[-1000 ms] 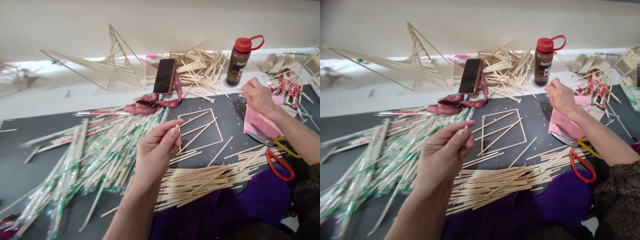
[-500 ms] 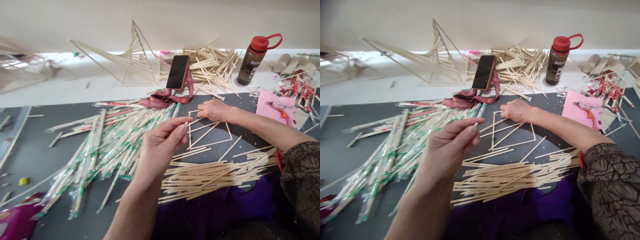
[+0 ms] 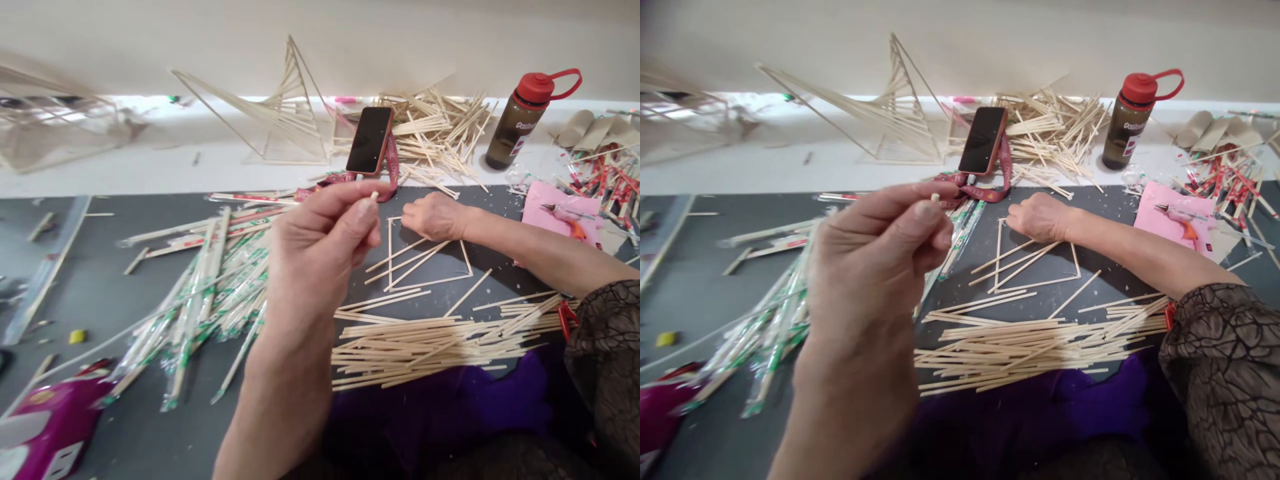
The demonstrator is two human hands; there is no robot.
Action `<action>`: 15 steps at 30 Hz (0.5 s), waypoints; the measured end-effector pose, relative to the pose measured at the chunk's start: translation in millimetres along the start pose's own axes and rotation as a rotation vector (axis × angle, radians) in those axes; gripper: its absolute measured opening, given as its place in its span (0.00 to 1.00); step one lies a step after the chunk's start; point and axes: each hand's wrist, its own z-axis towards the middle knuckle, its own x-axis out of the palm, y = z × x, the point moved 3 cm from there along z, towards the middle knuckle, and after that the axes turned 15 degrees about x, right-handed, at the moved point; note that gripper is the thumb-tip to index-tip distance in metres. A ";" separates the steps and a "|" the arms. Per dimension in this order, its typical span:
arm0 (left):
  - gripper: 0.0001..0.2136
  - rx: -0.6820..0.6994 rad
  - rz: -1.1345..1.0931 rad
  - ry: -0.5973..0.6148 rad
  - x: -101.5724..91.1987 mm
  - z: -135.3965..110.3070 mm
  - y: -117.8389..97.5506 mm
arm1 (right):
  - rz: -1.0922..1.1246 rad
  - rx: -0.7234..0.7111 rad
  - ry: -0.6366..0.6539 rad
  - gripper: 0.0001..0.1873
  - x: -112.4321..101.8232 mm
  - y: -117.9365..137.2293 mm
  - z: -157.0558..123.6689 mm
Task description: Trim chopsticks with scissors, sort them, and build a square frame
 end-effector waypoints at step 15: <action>0.11 0.283 -0.314 -0.037 10.5 27.7 -18.1 | 0.138 0.414 -0.044 0.17 7.5 -75.6 -59.6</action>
